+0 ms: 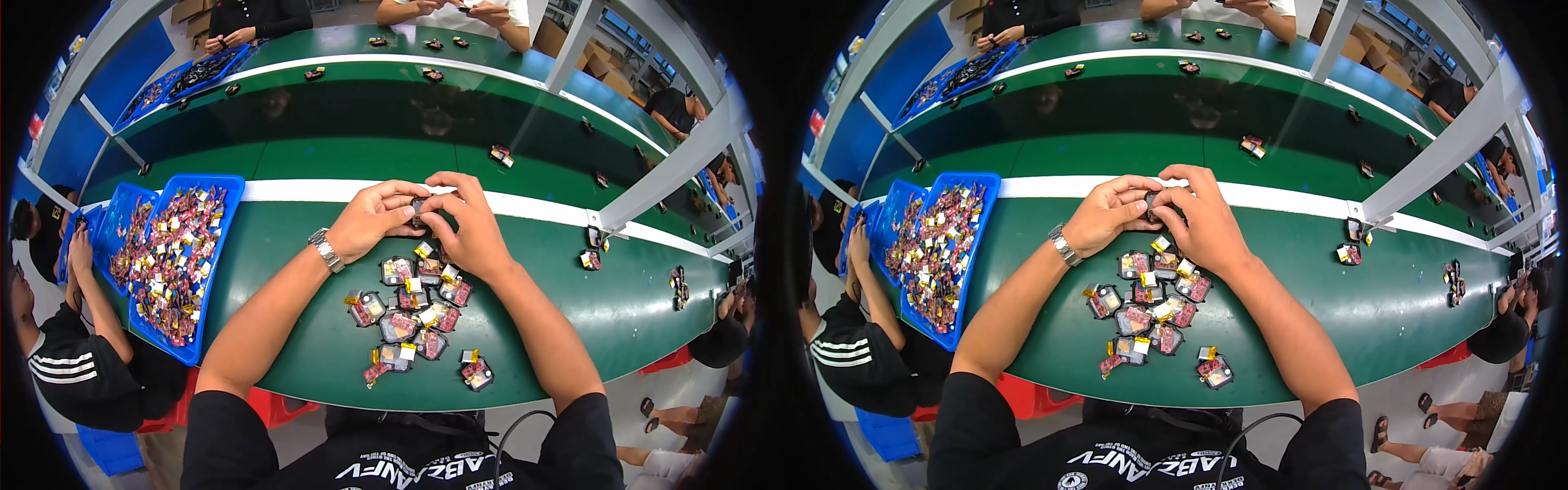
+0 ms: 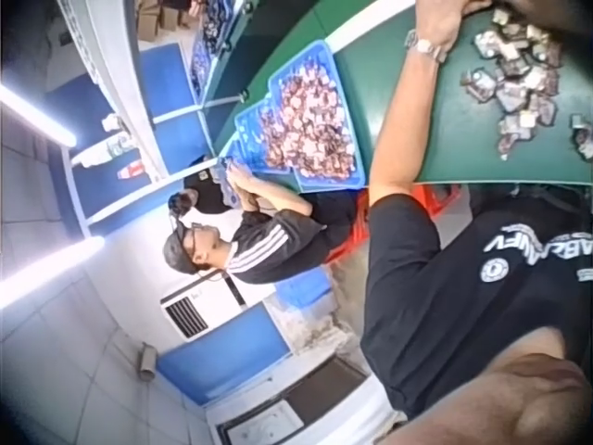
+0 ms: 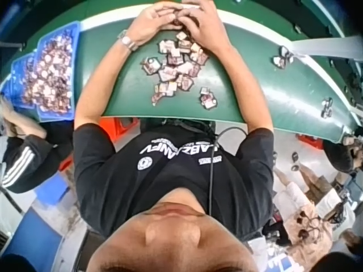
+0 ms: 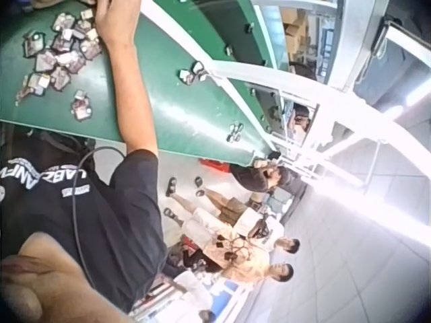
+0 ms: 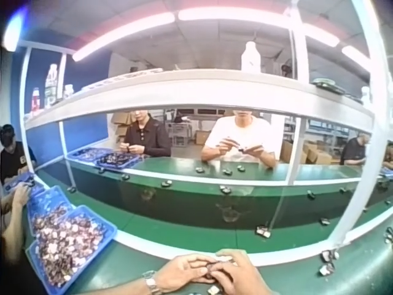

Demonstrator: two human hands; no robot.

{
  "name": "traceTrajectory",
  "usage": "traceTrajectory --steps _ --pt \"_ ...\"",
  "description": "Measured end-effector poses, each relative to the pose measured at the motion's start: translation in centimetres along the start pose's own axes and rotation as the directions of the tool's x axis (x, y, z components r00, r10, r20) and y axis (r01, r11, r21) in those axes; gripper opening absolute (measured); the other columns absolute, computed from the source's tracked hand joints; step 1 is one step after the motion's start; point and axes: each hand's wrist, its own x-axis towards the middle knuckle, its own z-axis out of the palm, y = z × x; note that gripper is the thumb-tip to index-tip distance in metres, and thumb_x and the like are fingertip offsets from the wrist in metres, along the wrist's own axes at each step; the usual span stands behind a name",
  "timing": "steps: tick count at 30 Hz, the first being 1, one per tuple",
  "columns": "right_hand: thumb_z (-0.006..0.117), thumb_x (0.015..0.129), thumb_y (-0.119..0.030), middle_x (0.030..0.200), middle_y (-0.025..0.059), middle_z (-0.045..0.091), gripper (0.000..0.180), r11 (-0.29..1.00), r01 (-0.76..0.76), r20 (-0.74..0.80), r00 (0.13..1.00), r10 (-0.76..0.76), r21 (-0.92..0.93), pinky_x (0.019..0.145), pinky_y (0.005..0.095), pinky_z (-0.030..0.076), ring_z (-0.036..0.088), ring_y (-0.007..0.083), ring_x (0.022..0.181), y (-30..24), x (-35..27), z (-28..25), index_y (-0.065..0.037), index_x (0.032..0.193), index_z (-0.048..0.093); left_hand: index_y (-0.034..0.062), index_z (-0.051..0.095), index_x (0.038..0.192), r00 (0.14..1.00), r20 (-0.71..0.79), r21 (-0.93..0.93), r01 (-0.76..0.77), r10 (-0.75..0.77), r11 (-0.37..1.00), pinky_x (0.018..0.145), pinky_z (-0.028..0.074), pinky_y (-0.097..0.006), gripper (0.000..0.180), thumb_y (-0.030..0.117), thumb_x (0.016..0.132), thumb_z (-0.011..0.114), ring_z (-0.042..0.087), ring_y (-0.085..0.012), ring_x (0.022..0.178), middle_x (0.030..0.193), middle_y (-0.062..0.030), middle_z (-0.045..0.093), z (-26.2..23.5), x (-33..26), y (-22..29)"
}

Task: Assembling small electronic components at a workshop workbench.

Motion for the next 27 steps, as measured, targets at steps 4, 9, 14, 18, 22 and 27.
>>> traceTrajectory --steps 4,9,14,18,22,27 --pt "0.071 0.08 -0.004 0.121 0.0119 0.056 0.012 0.999 0.017 0.018 1.0 -0.016 -0.037 0.089 0.0382 0.05 0.053 0.0307 0.113 -0.3 0.3 0.1 -0.006 0.09 0.065 -0.0001 0.049 0.131 0.999 0.029 -0.026 -0.016 0.017 1.0 0.094 0.057 -0.034 0.038 0.0 0.094 0.057 0.063 -0.0188 0.111 0.125 -0.0127 0.061 -0.5 -0.3 0.3" --pt "0.071 0.08 -0.005 0.121 0.0115 0.057 0.011 1.0 0.025 0.072 0.997 -0.024 -0.017 0.089 0.0381 0.05 0.053 0.0294 0.114 0.5 0.4 -0.5 -0.006 0.088 0.065 0.0005 0.049 0.132 1.0 0.007 -0.013 -0.021 0.021 1.0 0.095 0.056 -0.033 0.04 0.0 0.093 0.058 0.063 -0.0179 0.111 0.126 -0.0123 0.06 -0.1 -0.2 0.5" --pt "0.071 0.08 -0.006 0.122 0.0101 0.058 0.01 0.999 -0.035 0.137 0.99 0.031 0.032 0.095 0.039 0.047 0.054 0.0292 0.115 0.9 0.2 -0.1 -0.008 0.09 0.069 0.0006 0.049 0.133 1.0 0.015 0.037 0.004 -0.004 0.999 0.097 0.055 -0.033 0.042 -0.001 0.092 0.059 0.062 -0.0176 0.113 0.129 -0.0125 0.058 -0.6 0.0 -0.1" --pt "0.071 0.081 -0.009 0.119 0.0095 0.061 0.008 0.996 -0.071 0.051 0.996 0.068 0.048 0.095 0.0397 0.046 0.055 0.0289 0.113 0.9 0.2 0.2 -0.008 0.089 0.071 0.0006 0.048 0.134 0.998 0.044 0.031 -0.043 0.042 0.999 0.097 0.055 -0.033 0.044 -0.001 0.092 0.06 0.062 -0.0177 0.111 0.128 -0.0123 0.058 -0.4 -0.2 0.0" --pt "0.068 0.081 -0.012 0.118 0.0093 0.061 0.007 0.988 -0.138 0.048 0.99 0.134 0.072 0.097 0.0391 0.044 0.054 0.0288 0.114 0.1 0.3 0.2 -0.007 0.085 0.071 0.0004 0.048 0.133 0.999 0.038 0.046 -0.023 0.022 0.999 0.096 0.055 -0.034 0.043 0.001 0.092 0.062 0.062 -0.0181 0.111 0.126 -0.0124 0.059 -0.2 -0.2 0.2" --pt "0.068 0.081 -0.011 0.117 0.0093 0.061 0.007 0.984 -0.132 0.119 0.986 0.119 0.115 0.098 0.039 0.044 0.053 0.0287 0.114 0.1 0.2 -0.2 -0.006 0.084 0.07 0.0015 0.052 0.129 0.999 0.036 0.011 0.022 -0.022 1.0 0.093 0.057 -0.033 0.036 0.002 0.094 0.06 0.064 -0.018 0.109 0.123 -0.0115 0.062 0.0 -0.3 0.2"
